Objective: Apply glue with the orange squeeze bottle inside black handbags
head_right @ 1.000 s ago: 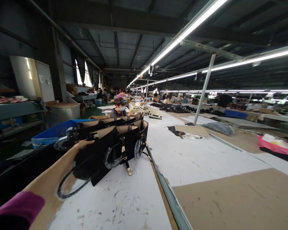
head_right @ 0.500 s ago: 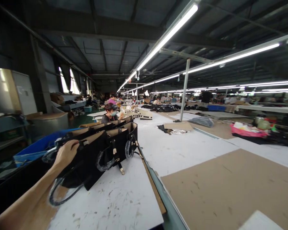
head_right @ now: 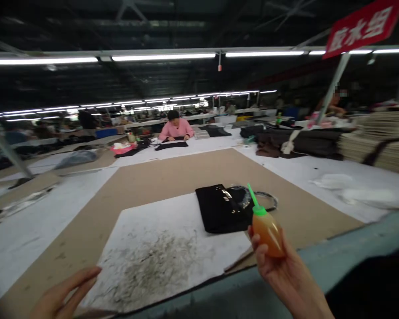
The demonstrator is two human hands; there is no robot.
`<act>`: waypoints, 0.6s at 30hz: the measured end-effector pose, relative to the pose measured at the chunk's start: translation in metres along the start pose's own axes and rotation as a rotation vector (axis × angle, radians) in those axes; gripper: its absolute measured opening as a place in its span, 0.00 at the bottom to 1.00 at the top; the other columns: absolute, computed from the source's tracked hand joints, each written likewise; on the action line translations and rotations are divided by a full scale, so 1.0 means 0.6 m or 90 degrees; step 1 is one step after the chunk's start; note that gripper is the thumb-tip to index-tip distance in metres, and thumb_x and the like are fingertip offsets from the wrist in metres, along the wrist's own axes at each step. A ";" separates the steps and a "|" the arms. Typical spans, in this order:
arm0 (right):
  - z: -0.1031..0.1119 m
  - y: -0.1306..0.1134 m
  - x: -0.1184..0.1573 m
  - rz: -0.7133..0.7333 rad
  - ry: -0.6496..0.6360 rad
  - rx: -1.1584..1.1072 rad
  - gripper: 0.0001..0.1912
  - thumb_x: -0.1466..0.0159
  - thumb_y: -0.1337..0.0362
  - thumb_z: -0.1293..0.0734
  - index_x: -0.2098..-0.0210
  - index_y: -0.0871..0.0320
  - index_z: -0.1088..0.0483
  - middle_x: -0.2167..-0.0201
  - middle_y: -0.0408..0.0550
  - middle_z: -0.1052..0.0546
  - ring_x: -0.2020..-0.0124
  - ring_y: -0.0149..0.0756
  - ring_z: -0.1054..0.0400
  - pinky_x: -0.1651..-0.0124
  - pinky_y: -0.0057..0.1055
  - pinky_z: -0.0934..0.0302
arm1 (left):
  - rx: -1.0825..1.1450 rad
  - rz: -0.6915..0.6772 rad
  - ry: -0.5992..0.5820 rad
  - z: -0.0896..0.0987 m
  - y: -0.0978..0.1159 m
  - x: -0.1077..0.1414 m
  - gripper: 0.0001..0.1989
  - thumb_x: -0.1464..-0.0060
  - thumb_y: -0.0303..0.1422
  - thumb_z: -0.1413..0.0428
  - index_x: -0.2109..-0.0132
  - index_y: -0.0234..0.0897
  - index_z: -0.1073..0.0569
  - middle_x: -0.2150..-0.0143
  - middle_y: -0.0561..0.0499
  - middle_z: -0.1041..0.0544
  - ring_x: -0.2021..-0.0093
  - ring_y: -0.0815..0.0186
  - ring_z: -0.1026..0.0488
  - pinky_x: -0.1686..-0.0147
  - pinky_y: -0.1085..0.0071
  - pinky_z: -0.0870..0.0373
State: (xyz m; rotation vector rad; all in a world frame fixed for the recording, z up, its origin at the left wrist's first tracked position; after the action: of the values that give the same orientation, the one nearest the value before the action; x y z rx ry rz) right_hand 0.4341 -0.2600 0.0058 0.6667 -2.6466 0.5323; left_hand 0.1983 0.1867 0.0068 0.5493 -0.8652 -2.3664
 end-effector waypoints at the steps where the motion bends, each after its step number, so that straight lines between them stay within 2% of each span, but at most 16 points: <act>1: 0.012 -0.021 0.005 0.018 0.008 -0.023 0.20 0.36 0.67 0.40 0.44 0.57 0.39 0.51 0.61 0.35 0.67 0.34 0.30 0.74 0.26 0.31 | 0.027 -0.010 -0.053 -0.056 0.055 -0.028 0.15 0.62 0.51 0.46 0.69 0.51 0.22 0.63 0.52 0.20 0.59 0.51 0.24 0.55 0.59 0.27; 4: 0.059 -0.084 0.020 0.075 0.049 -0.047 0.24 0.39 0.67 0.39 0.44 0.55 0.39 0.50 0.60 0.35 0.68 0.36 0.30 0.74 0.28 0.31 | 0.123 -0.025 -0.256 -0.219 0.201 -0.083 0.17 0.57 0.45 0.48 0.63 0.42 0.23 0.57 0.46 0.21 0.56 0.54 0.26 0.54 0.61 0.29; 6: 0.095 -0.123 0.028 0.097 0.088 -0.060 0.24 0.39 0.66 0.41 0.43 0.53 0.39 0.50 0.60 0.35 0.69 0.37 0.30 0.75 0.29 0.30 | 0.170 0.028 -0.372 -0.314 0.258 -0.102 0.23 0.55 0.41 0.49 0.53 0.33 0.27 0.55 0.40 0.23 0.57 0.54 0.26 0.58 0.61 0.28; 7: 0.112 -0.140 0.031 0.105 0.107 -0.065 0.24 0.39 0.65 0.42 0.43 0.52 0.39 0.51 0.60 0.35 0.69 0.37 0.30 0.76 0.30 0.30 | 0.152 0.036 -0.385 -0.349 0.279 -0.111 0.26 0.53 0.40 0.51 0.48 0.31 0.31 0.51 0.37 0.26 0.56 0.54 0.26 0.58 0.60 0.29; 8: 0.127 -0.155 0.033 0.115 0.120 -0.070 0.24 0.38 0.65 0.43 0.42 0.51 0.39 0.51 0.60 0.34 0.69 0.38 0.30 0.76 0.31 0.30 | 0.098 0.003 -0.367 -0.377 0.302 -0.120 0.29 0.53 0.39 0.49 0.45 0.30 0.34 0.48 0.35 0.29 0.53 0.53 0.28 0.55 0.58 0.31; 10: 0.149 -0.180 0.036 0.141 0.139 -0.078 0.24 0.37 0.64 0.45 0.42 0.51 0.39 0.51 0.60 0.34 0.70 0.38 0.30 0.76 0.31 0.30 | -0.014 -0.168 -0.332 -0.423 0.363 -0.127 0.32 0.54 0.39 0.45 0.41 0.33 0.38 0.40 0.36 0.37 0.42 0.50 0.38 0.45 0.55 0.40; 12: 0.163 -0.191 0.037 0.160 0.153 -0.093 0.23 0.35 0.64 0.47 0.42 0.51 0.39 0.52 0.60 0.33 0.70 0.37 0.30 0.76 0.30 0.30 | -0.119 -0.329 -0.321 -0.467 0.417 -0.118 0.34 0.54 0.40 0.42 0.40 0.36 0.39 0.37 0.38 0.42 0.37 0.48 0.47 0.41 0.53 0.49; 13: 0.167 -0.193 0.036 0.165 0.156 -0.105 0.22 0.34 0.63 0.48 0.41 0.51 0.39 0.52 0.61 0.34 0.70 0.36 0.30 0.76 0.29 0.30 | -0.169 -0.382 -0.326 -0.487 0.437 -0.112 0.35 0.54 0.41 0.42 0.40 0.36 0.39 0.36 0.38 0.42 0.37 0.46 0.49 0.41 0.51 0.51; 16: 0.172 -0.185 0.031 0.153 0.180 -0.136 0.22 0.33 0.61 0.49 0.42 0.52 0.38 0.51 0.61 0.35 0.70 0.35 0.31 0.77 0.27 0.31 | -0.288 -0.456 -0.348 -0.533 0.471 -0.107 0.34 0.55 0.44 0.40 0.44 0.33 0.35 0.42 0.33 0.36 0.43 0.42 0.42 0.47 0.48 0.44; 18: 0.168 -0.180 0.026 0.147 0.192 -0.148 0.22 0.32 0.60 0.49 0.42 0.52 0.38 0.51 0.61 0.36 0.71 0.35 0.31 0.78 0.26 0.31 | -0.323 -0.475 -0.363 -0.550 0.483 -0.109 0.32 0.56 0.45 0.40 0.47 0.29 0.32 0.48 0.30 0.32 0.48 0.40 0.38 0.53 0.47 0.40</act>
State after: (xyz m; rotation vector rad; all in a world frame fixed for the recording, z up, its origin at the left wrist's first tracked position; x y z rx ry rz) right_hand 0.4510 -0.3983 -0.0458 0.1946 -2.4574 0.3456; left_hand 0.5300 -0.1073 -0.0175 -0.0527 -0.2280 -3.3592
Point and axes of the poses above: each hand's wrist, its own x-axis away from the middle knuckle, its own z-axis out of the back of the hand, y = z × x, the point moved 8 cm from there along -x, towards the middle knuckle
